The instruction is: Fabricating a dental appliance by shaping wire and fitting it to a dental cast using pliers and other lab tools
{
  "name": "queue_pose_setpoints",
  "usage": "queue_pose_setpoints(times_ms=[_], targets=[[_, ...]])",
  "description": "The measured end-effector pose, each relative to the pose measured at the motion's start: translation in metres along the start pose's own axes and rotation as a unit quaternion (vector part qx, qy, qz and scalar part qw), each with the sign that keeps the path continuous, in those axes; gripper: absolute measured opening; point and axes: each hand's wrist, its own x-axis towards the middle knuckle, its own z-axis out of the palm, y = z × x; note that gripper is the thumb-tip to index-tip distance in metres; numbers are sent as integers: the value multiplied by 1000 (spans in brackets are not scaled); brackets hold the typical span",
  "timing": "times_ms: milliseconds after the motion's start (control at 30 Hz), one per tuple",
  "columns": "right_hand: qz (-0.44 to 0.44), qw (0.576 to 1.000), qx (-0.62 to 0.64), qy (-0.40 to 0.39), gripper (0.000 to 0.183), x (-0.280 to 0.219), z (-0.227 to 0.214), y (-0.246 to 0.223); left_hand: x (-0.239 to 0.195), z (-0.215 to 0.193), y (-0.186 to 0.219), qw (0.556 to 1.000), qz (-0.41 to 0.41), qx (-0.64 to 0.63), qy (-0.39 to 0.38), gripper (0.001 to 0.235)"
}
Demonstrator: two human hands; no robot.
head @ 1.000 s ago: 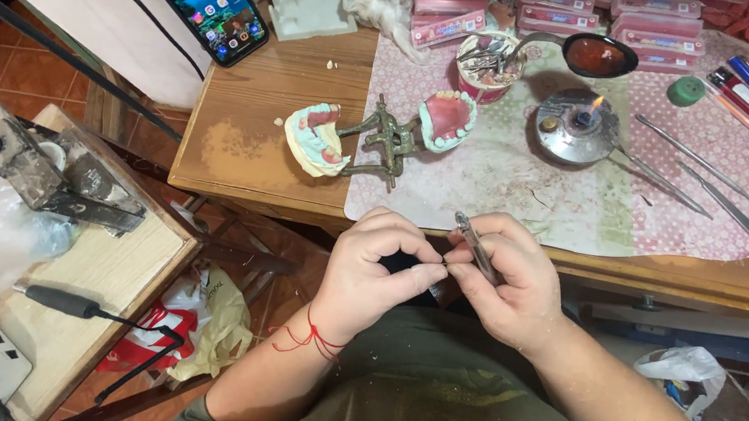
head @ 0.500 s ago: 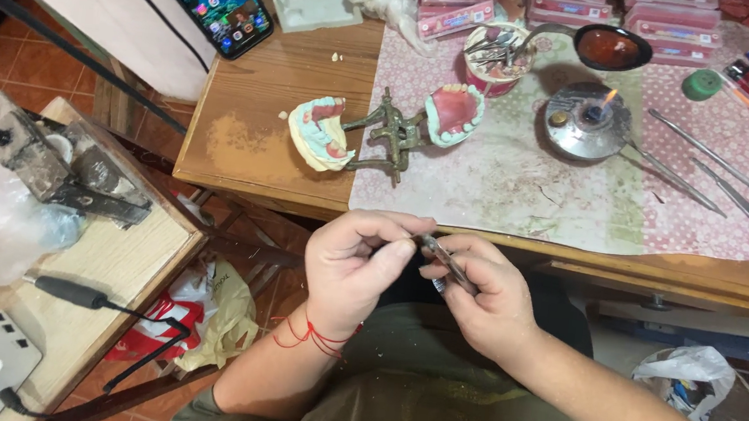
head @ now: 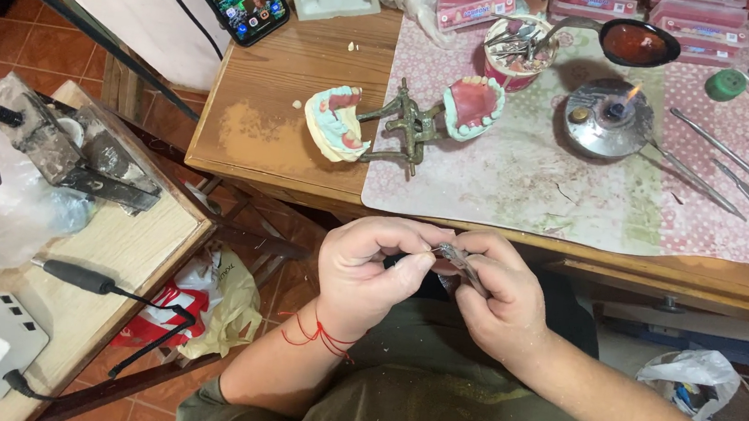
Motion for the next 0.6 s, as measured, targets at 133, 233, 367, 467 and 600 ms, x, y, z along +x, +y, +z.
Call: queue_pose_setpoints(times_ms=[133,233,367,467,600], targets=[[-13,1000,-12,8,20,-1,0,1,1,3,5,1000,-5,-11,-5,8],[-40,998,-37,15,17,0,0,-1,1,4,6,999,-11,-31,-3,8],[-64,996,-64,21,15,1,0,-2,0,4,7,999,-9,-39,-8,8],[-68,995,-63,26,15,1,0,-3,1,4,9,999,-8,-37,-13,8],[-78,995,-55,33,15,2,1,-3,2,4,11,999,-6,-35,-17,7]])
